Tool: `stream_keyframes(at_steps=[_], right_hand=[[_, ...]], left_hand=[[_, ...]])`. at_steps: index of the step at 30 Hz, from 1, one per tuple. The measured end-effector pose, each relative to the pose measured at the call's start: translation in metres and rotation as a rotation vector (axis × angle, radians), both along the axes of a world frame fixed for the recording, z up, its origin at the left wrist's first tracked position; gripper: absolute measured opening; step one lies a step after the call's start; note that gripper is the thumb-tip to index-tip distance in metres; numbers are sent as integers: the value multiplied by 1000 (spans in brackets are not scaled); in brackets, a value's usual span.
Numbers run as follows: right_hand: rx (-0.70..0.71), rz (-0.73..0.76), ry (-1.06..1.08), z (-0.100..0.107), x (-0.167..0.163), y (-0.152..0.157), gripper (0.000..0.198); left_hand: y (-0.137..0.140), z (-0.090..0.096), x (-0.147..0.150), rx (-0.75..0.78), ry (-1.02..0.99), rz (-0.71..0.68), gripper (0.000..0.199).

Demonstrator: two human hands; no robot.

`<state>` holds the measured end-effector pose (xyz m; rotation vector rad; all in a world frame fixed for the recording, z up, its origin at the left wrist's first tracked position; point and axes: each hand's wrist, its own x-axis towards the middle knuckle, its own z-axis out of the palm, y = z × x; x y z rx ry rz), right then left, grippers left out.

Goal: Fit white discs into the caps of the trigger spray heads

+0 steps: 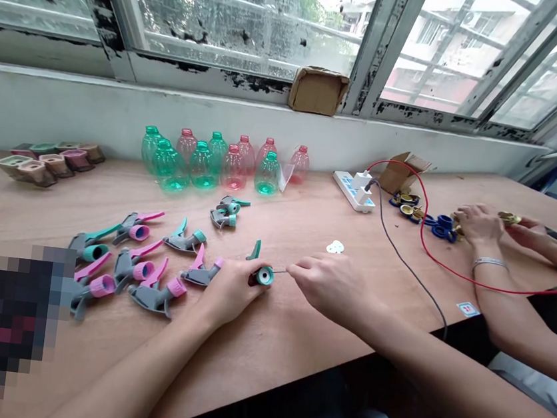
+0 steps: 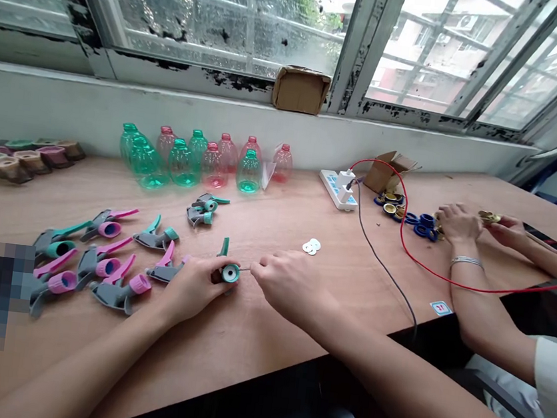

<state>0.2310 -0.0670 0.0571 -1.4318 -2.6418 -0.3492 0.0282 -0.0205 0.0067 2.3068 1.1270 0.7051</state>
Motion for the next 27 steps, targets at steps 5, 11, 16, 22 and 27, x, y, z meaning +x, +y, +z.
stream_keyframes(at_steps=[5,11,16,22,27], right_hand=[[-36,-1,-74,6,-10,-2,21],[-128,-59,12,10,-1,11,28],[-220,12,203,2,10,15,31],[-296,58,438,-24,22,9,28],[-201,-12,488,-41,25,4,27]], left_hand=[[0,0,1,16,18,-68,29],[0,2,1,-21,1,-136,31],[-1,6,0,-25,29,-177,28],[-2,3,0,12,15,-202,25],[-2,0,1,7,9,-176,31]])
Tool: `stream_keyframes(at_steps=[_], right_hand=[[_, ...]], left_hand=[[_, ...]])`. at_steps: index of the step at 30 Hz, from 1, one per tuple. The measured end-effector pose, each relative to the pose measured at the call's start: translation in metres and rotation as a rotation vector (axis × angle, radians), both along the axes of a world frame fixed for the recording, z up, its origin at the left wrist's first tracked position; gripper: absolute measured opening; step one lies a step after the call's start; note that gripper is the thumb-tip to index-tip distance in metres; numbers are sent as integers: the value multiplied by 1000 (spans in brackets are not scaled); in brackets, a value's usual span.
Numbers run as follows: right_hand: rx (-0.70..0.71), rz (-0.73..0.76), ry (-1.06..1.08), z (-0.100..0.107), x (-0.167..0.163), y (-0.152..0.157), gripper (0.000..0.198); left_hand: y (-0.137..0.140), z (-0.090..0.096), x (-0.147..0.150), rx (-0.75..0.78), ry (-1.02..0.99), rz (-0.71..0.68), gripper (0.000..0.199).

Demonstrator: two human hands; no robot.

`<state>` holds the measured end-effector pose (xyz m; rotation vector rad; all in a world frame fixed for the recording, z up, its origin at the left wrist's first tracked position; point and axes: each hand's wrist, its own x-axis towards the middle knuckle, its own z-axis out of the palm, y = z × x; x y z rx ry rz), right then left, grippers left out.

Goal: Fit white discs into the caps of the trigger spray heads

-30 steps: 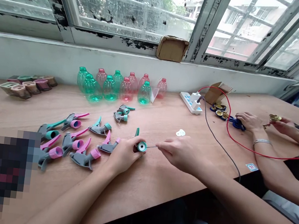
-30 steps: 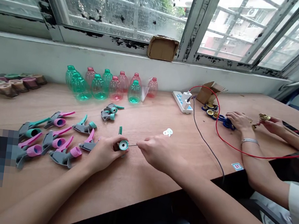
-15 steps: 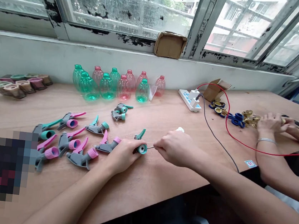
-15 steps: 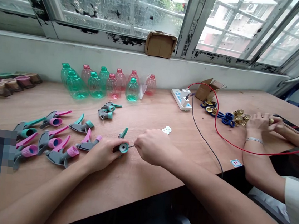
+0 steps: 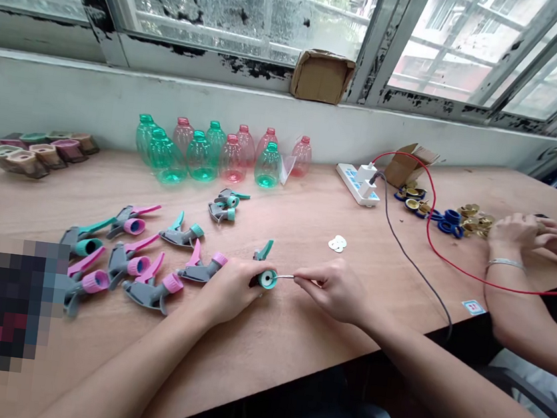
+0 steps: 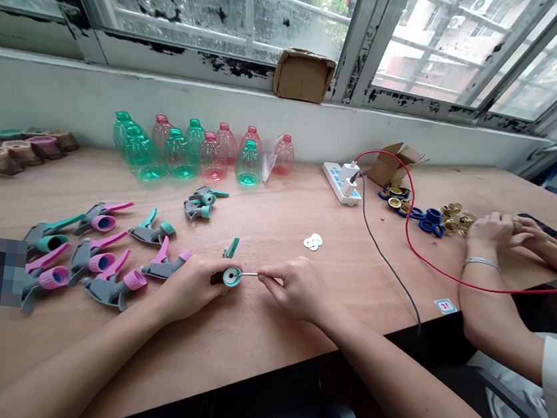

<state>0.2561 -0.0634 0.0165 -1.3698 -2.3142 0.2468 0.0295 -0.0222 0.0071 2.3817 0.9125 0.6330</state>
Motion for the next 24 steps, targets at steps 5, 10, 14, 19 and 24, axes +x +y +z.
stream_keyframes(at_steps=[5,10,14,19,24], right_hand=[[221,-76,-291,9,-11,-15,26],[161,-102,-506,31,-31,-27,23],[43,-146,-519,43,-32,-20,24],[-64,-27,-360,43,-17,-1,32],[-60,1,-266,32,-11,-2,32]], left_hand=[[0,-1,2,-15,-11,36,33],[-1,-2,5,7,9,55,33],[-2,0,5,9,38,39,28],[-3,3,3,9,60,1,22],[-4,4,3,13,63,-16,17]])
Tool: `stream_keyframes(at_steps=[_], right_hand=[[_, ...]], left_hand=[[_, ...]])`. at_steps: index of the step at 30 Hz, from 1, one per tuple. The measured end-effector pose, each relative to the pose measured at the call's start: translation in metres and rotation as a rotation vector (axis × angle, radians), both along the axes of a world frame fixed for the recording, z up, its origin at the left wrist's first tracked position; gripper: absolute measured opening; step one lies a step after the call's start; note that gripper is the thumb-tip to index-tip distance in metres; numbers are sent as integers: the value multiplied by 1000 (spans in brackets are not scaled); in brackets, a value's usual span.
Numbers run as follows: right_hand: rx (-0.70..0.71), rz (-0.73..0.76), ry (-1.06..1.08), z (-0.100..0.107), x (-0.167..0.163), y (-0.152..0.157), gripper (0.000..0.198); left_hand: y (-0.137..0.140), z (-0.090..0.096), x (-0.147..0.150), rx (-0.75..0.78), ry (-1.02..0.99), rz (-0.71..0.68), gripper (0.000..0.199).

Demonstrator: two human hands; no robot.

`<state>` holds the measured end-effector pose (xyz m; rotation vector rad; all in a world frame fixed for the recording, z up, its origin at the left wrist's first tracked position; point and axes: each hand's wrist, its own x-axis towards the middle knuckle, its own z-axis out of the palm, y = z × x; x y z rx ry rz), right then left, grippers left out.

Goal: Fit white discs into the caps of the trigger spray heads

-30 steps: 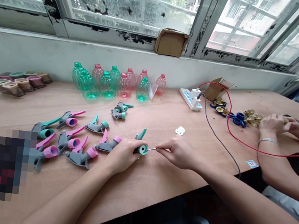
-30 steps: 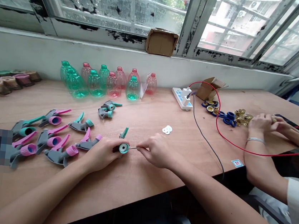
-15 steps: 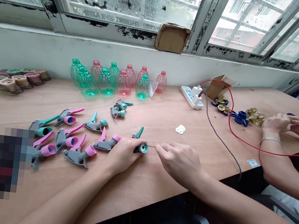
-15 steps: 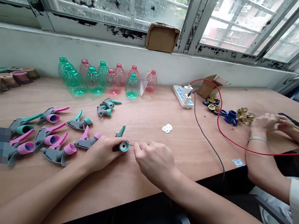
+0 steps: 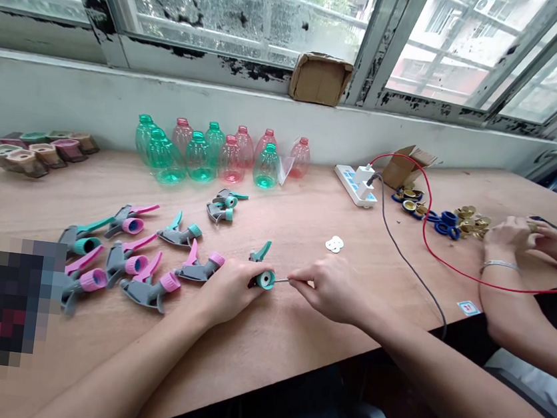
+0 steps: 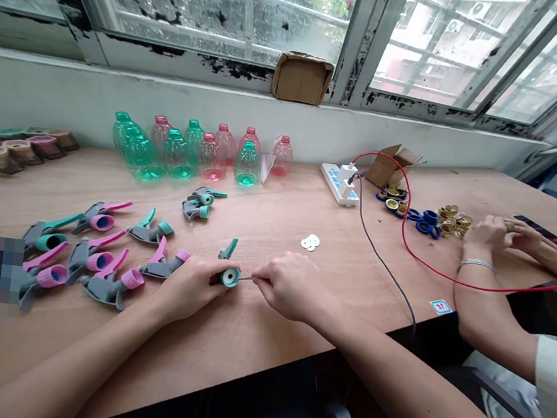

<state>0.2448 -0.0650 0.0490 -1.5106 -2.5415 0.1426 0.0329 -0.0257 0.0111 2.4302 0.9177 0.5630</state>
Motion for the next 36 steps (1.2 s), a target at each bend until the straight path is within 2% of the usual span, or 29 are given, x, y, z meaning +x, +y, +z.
stream_keyframes(at_steps=[6,12,18,22,25,28,32,36], right_hand=[[73,-79,68,-15,-3,-13,30],[98,-52,200,-33,1,-17,31],[75,-71,298,-42,2,-15,35],[120,-96,173,-35,0,-20,31],[179,-125,-49,-17,-6,-26,25],[157,-107,-169,0,-12,-25,24],[74,-72,-74,4,-7,-13,31],[-18,-21,141,-12,5,-4,31]], left_hand=[[1,-1,-1,2,-8,2,21],[1,-2,-2,-22,-21,12,24],[2,0,-2,-32,-26,9,24],[1,-2,-1,-15,-10,16,21],[0,-4,1,14,-5,43,22],[0,-5,2,35,2,46,26],[-1,-1,-1,39,40,8,21],[-1,0,-4,16,24,-8,26]])
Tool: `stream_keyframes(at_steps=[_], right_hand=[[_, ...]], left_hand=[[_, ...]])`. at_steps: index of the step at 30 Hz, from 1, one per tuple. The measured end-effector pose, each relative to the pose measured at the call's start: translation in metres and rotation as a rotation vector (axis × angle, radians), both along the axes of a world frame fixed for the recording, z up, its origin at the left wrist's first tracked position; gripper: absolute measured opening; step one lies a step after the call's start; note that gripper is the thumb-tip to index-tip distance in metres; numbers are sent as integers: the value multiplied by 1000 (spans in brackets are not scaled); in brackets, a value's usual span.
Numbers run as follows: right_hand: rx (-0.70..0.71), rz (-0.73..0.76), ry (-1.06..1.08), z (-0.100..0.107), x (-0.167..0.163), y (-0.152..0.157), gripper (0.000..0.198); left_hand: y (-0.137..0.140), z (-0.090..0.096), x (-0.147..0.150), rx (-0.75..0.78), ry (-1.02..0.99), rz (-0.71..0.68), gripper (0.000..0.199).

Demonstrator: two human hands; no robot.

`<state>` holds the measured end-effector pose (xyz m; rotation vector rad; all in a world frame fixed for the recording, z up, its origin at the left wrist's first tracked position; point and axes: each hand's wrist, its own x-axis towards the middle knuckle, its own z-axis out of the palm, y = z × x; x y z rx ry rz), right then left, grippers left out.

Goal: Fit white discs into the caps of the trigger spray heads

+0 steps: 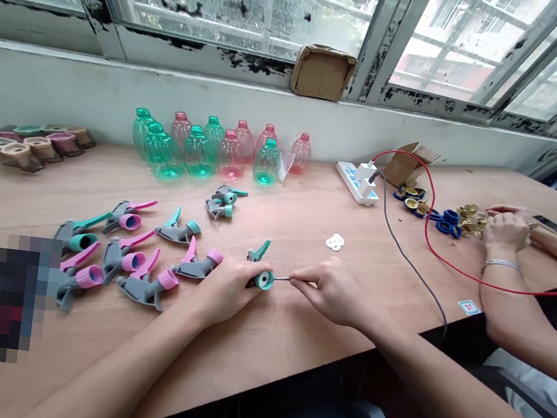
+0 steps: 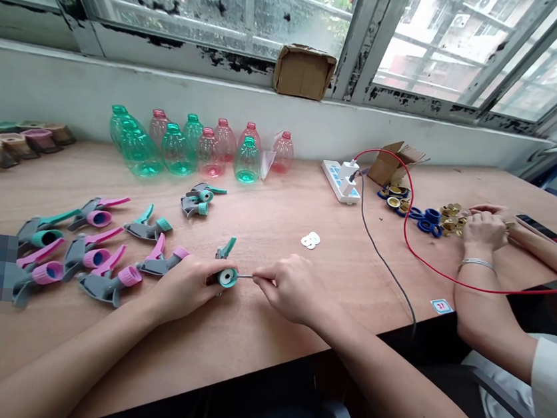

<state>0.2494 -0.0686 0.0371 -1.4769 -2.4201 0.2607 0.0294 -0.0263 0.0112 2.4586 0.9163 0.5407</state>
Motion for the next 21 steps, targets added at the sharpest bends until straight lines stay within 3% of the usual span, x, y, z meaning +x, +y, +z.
stream_keyframes(at_steps=[5,9,12,15,21], right_hand=[[26,-7,62,-13,1,-7,32],[129,-80,-213,3,-10,-18,30],[118,-32,-329,16,-13,-15,28],[71,37,-235,14,-8,-5,32],[7,50,37,-10,4,-4,37]], left_hand=[[0,-2,1,6,5,21,29],[0,-2,3,37,33,4,24],[1,-1,3,55,55,-10,26],[0,2,2,52,78,-24,27],[-1,4,1,17,66,-42,29]])
